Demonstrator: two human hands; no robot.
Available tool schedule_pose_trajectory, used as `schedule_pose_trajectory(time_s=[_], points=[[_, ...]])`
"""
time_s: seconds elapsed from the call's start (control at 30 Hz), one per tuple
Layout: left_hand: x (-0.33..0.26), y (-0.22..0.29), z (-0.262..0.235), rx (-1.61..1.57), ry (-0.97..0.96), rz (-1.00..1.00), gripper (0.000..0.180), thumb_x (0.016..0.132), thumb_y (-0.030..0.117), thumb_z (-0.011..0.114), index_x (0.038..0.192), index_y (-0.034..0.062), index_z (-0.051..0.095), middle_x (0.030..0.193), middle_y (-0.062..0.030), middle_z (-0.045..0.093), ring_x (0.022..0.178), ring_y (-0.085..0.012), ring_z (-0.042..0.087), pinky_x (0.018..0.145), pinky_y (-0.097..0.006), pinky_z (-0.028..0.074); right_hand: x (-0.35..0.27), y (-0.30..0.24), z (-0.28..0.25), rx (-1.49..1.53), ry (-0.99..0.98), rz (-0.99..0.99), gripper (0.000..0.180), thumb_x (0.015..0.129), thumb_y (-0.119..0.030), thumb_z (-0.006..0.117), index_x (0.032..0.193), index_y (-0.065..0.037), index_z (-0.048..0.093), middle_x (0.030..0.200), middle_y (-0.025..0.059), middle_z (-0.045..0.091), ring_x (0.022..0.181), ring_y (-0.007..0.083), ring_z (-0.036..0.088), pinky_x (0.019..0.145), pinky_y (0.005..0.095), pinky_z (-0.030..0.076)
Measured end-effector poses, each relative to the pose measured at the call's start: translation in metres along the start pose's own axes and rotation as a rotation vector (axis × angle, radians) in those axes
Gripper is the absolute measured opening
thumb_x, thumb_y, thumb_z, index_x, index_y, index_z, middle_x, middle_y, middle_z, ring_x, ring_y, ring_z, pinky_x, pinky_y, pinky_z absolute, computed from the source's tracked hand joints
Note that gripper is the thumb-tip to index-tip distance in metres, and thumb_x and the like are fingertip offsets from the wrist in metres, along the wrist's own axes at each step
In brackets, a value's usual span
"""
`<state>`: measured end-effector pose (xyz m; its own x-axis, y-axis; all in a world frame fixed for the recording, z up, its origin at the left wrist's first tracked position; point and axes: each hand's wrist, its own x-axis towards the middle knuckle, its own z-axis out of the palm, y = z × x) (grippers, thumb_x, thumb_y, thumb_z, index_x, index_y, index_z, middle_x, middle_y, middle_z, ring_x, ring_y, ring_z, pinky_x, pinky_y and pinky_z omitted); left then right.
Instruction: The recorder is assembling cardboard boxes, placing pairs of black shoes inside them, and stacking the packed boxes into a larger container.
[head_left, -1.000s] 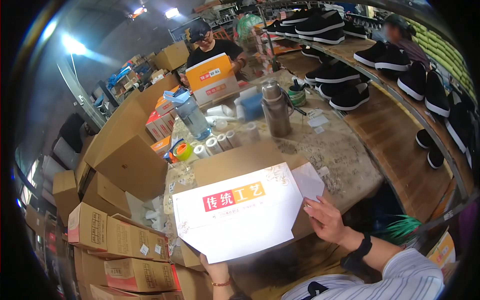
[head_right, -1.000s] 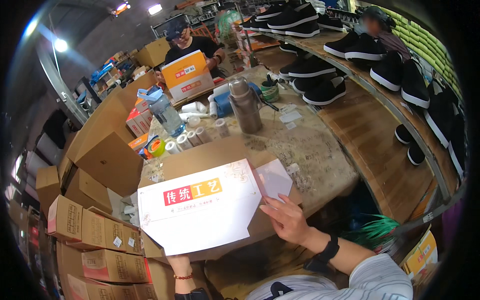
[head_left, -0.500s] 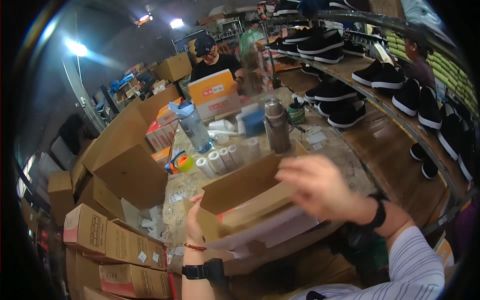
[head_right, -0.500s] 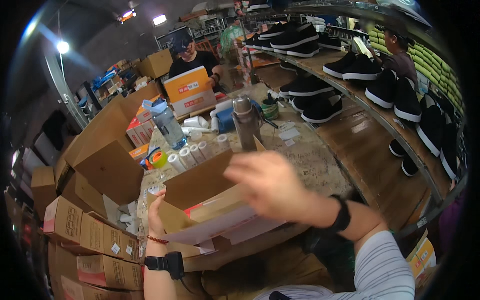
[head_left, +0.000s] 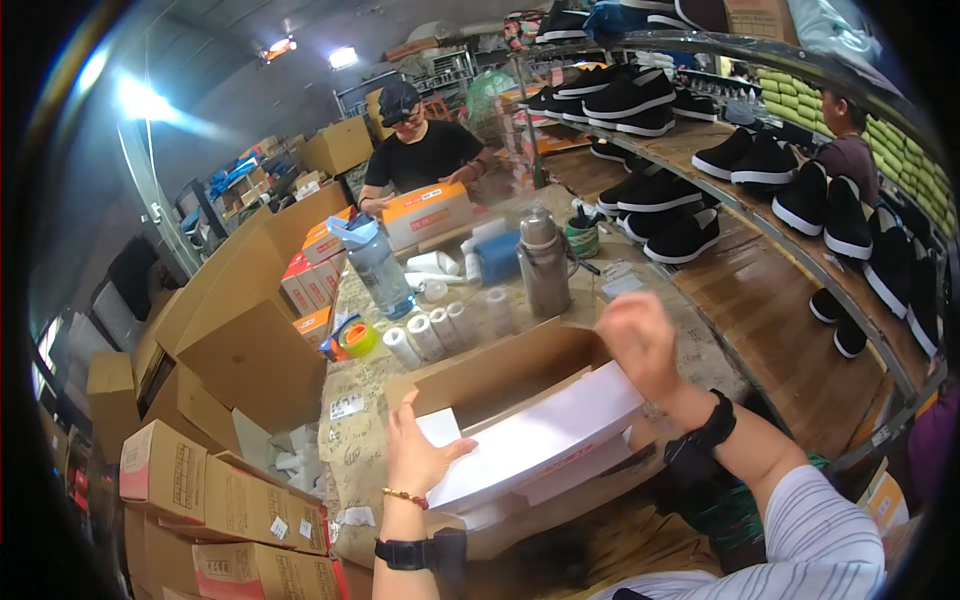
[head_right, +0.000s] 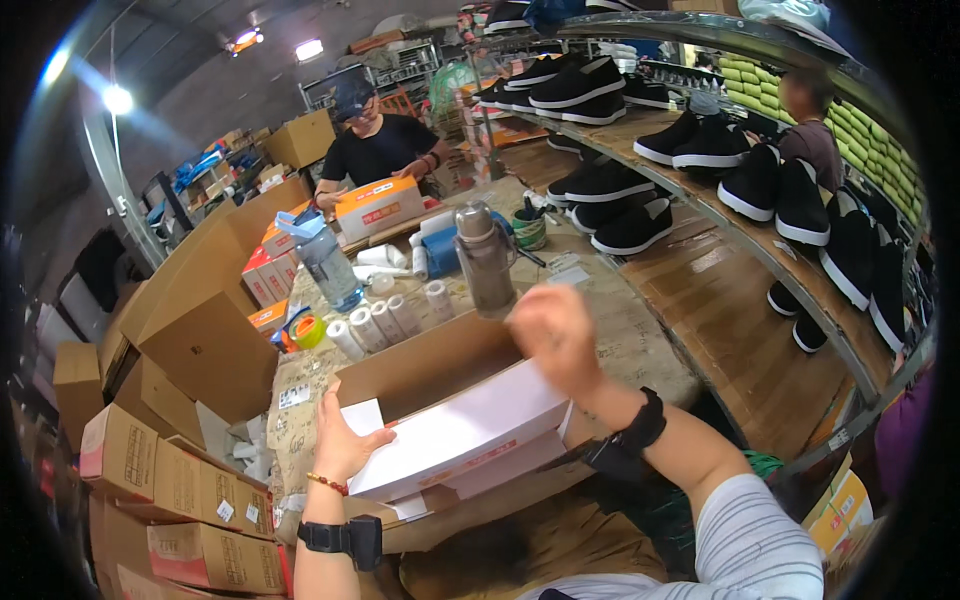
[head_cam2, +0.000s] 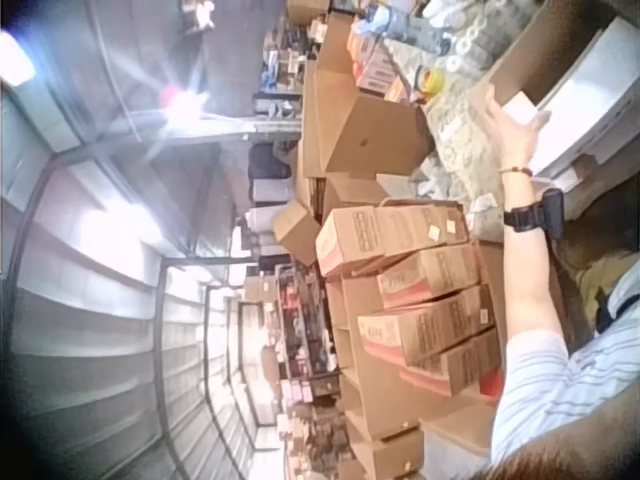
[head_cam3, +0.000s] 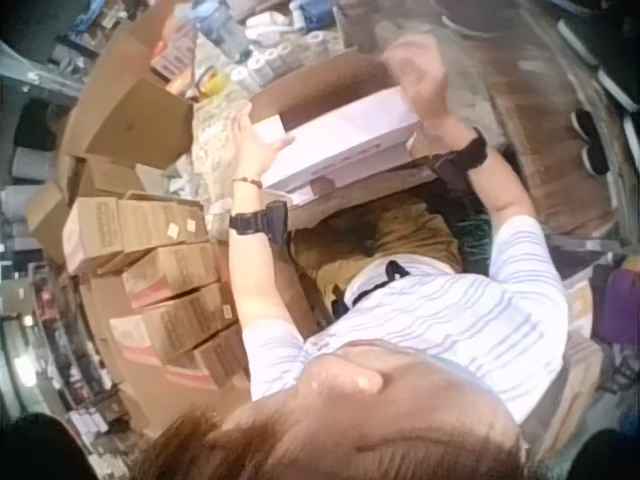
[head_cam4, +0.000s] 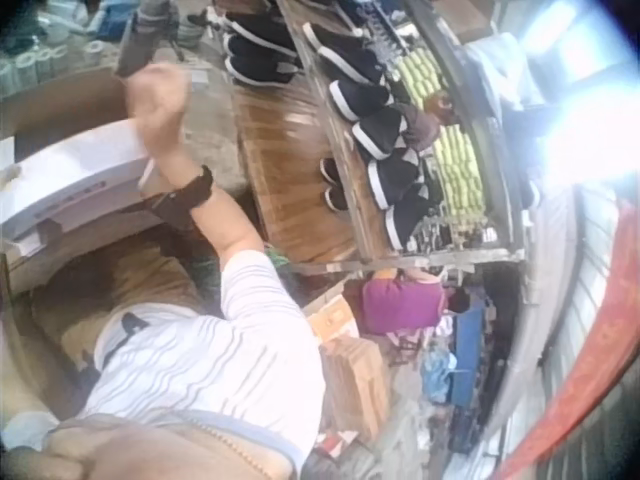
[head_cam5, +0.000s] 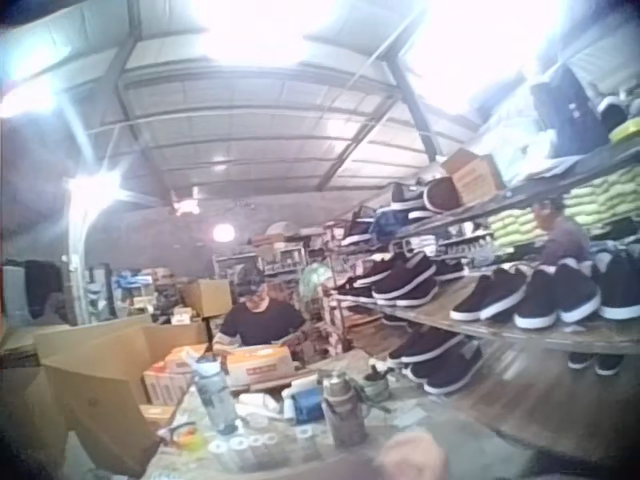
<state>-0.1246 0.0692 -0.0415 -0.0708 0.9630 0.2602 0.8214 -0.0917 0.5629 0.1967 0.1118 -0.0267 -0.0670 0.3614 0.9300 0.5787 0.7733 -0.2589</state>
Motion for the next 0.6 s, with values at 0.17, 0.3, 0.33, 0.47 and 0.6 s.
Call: schedule_pose_trajectory(time_s=[0.17,0.3,0.33,0.47,0.6], points=[[0.0,-0.039,0.022,-0.28,0.207,0.274,0.076,0.061,0.018,0.087,0.127,0.0055,0.052,0.116,-0.0142,0.051,0.11,-0.0317,0.048,0.098,-0.037,0.039,-0.044,0.019,0.023,0.156,-0.453,0.65,0.062,0.082,-0.023,0.067,0.136,-0.008,0.04,0.111,0.0179,0.06,0.102,0.0342,0.058,0.09,0.0373,0.046],[0.005,-0.062,0.024,-0.525,-0.039,0.244,0.071,0.063,0.017,0.083,0.127,0.0078,0.053,0.116,-0.0141,0.049,0.11,-0.0318,0.048,0.096,-0.039,0.04,-0.02,0.03,0.003,0.129,-0.846,0.446,0.083,0.07,-0.038,0.076,0.138,-0.008,0.04,0.12,0.0227,0.056,0.108,0.0365,0.056,0.094,0.0394,0.045],[0.001,-0.048,0.022,-0.531,-0.055,0.264,0.071,0.063,0.017,0.083,0.127,0.0078,0.053,0.116,-0.0141,0.049,0.11,-0.0318,0.048,0.096,-0.039,0.04,-0.017,0.035,-0.002,0.111,-0.83,0.459,0.083,0.07,-0.038,0.076,0.138,-0.008,0.04,0.12,0.0227,0.056,0.108,0.0365,0.056,0.094,0.0394,0.045],[-0.009,0.017,0.0,0.07,-0.032,0.115,0.08,0.059,0.017,0.085,0.131,0.0104,0.05,0.118,-0.0172,0.044,0.116,-0.0356,0.043,0.096,-0.043,0.039,-0.022,0.023,0.012,-0.012,-0.905,0.472,0.079,0.064,-0.046,0.079,0.127,-0.01,0.049,0.119,0.0252,0.05,0.105,0.0421,0.056,0.089,0.0451,0.046],[-0.012,0.002,0.004,0.223,-0.103,0.105,0.073,0.067,0.026,0.079,0.132,0.0123,0.05,0.121,-0.0184,0.045,0.117,-0.0382,0.041,0.103,-0.048,0.032,-0.026,0.012,0.024,-0.088,-0.822,0.583,0.061,0.074,-0.05,0.07,0.118,-0.01,0.053,0.113,0.0241,0.049,0.098,0.0435,0.057,0.083,0.0471,0.048]])
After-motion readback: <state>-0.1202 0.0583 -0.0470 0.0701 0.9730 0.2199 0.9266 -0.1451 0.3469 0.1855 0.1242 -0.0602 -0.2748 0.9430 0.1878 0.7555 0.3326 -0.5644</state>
